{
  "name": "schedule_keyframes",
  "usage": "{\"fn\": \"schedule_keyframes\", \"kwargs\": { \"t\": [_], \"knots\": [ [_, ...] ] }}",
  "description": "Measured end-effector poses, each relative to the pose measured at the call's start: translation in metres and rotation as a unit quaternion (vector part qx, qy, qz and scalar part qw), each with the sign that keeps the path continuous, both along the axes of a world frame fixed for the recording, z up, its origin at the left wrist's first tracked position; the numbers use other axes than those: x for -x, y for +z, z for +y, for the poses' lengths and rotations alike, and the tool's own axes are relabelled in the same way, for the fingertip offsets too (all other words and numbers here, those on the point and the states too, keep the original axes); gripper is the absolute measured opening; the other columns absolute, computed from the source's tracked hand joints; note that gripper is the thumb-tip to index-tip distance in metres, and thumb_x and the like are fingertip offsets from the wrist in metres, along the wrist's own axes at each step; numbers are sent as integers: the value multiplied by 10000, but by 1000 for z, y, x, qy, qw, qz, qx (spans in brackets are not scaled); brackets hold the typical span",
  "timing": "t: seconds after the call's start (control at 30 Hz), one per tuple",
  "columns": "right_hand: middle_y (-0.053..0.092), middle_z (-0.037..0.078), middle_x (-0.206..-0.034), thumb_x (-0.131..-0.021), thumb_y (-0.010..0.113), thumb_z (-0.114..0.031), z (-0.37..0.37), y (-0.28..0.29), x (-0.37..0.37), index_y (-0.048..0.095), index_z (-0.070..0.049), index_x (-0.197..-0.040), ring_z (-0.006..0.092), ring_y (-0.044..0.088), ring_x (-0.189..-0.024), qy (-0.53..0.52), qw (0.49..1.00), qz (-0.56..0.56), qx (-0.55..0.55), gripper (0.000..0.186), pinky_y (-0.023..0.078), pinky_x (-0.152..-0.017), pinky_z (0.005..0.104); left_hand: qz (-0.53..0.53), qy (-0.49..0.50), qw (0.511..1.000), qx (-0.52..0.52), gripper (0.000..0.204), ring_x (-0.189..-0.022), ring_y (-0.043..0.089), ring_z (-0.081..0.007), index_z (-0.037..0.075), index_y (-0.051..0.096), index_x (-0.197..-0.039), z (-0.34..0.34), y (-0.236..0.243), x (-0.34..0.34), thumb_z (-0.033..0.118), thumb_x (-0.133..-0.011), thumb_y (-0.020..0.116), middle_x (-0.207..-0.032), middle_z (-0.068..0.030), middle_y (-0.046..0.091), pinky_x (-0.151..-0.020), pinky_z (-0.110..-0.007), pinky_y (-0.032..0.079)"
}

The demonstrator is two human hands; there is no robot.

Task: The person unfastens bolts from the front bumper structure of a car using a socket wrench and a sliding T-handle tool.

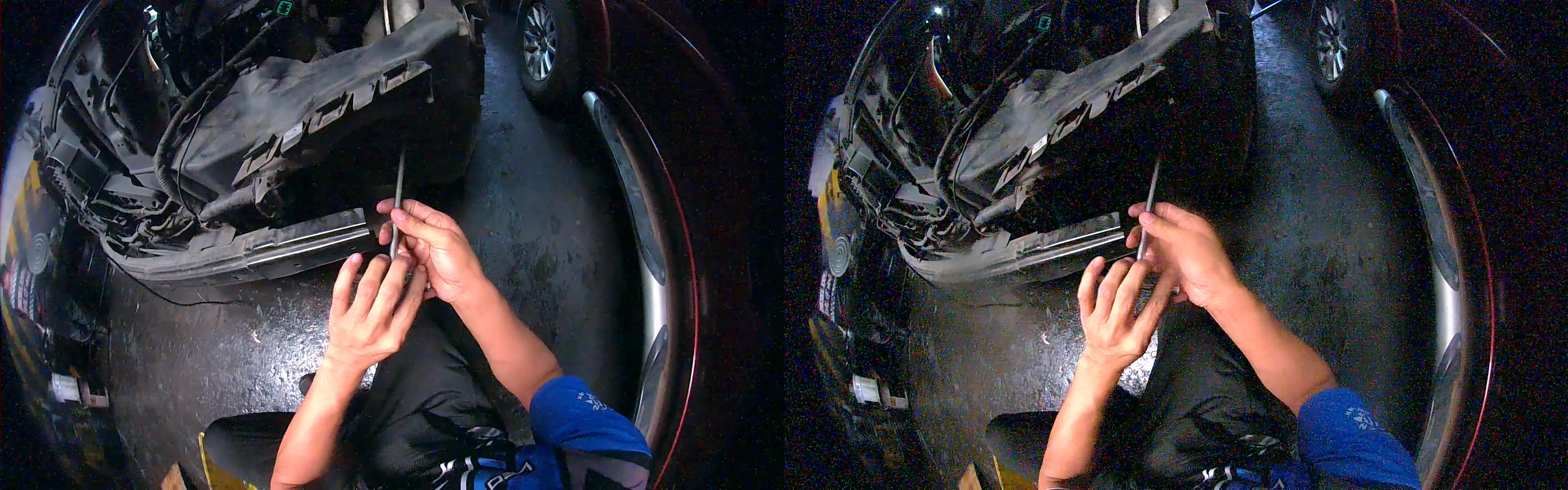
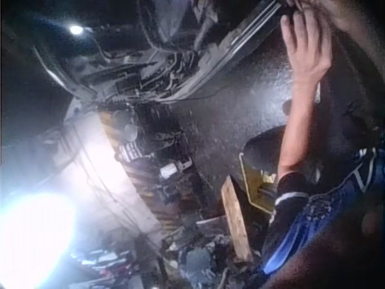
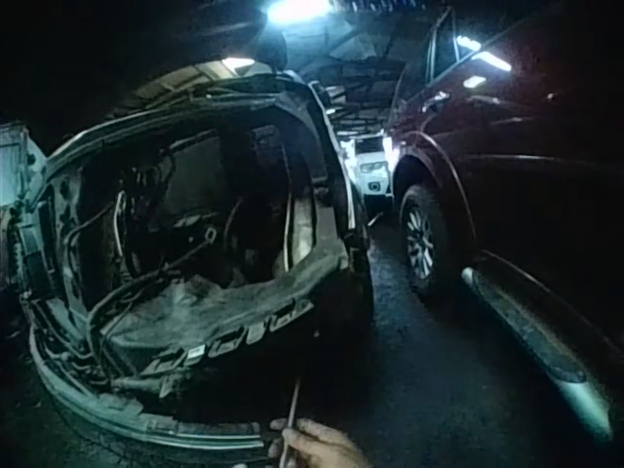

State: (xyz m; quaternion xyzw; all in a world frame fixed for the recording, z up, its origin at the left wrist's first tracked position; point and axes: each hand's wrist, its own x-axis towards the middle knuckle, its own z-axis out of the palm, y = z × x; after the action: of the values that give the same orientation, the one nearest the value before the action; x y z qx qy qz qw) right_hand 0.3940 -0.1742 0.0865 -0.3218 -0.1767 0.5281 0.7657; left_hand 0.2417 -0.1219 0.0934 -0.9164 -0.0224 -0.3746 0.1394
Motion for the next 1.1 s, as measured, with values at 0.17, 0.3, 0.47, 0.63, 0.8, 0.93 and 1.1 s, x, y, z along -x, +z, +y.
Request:
{"fn": "schedule_keyframes", "kwargs": {
  "t": [0.17,0.3,0.47,0.63,0.8,0.93,1.1],
  "knots": [
    [659,54,-825,-989,606,-190,2,-7,-6,629,-55,-1119,84,592,-653,-9,1000,14,18,189,461,-575,194,-2,8,999,45,223,-966,634,-266,82,672,-1055,-17,-4,-14,138,-840,651,-1135,-115,627,-906,-447,513],
    [664,59,-822,-982,625,-207,-2,0,-6,634,-49,-1095,82,584,-624,-28,998,28,42,195,430,-526,176,-173,12,885,431,149,-1016,670,-321,41,569,-1049,-41,7,-38,182,-1002,553,-1157,-173,632,-748,-425,590],
    [662,51,-799,-978,630,-222,-2,11,-10,632,-28,-1129,68,519,-587,-31,999,-3,-3,246,385,-487,171,-362,-184,397,823,335,-1027,679,-340,57,484,-1255,-54,27,-35,330,-1069,426,-1214,-186,594,-823,-438,613],
    [662,62,-792,-978,624,-213,-1,11,-11,632,-20,-1116,66,512,-564,-32,999,-35,9,237,386,-488,172,-90,66,968,224,438,-1270,445,-390,149,659,-1245,-41,6,4,237,-831,770,-1294,-157,503,-1060,-524,410],
    [662,61,-782,-967,641,-205,5,3,-9,636,-22,-1094,54,508,-552,-25,1000,-4,-15,222,374,-482,165,-74,94,991,65,365,-1045,571,-320,157,691,-1158,-27,11,2,292,-827,766,-1059,-84,618,-975,-539,462],
    [663,49,-775,-961,652,-187,2,3,-11,639,-34,-1089,46,502,-540,-29,999,-20,6,200,358,-460,160,-97,90,961,241,434,-815,606,-318,40,614,-1226,-37,10,-12,212,-849,744,-912,-101,632,-774,-430,548],
    [659,38,-779,-970,642,-185,4,5,-12,639,-38,-1104,40,515,-540,-26,999,2,-19,198,371,-458,155,-318,-184,302,880,391,-872,711,-237,-18,511,-1341,-54,12,-20,235,-1044,491,-1062,-153,685,-770,-392,620]
  ]
}}
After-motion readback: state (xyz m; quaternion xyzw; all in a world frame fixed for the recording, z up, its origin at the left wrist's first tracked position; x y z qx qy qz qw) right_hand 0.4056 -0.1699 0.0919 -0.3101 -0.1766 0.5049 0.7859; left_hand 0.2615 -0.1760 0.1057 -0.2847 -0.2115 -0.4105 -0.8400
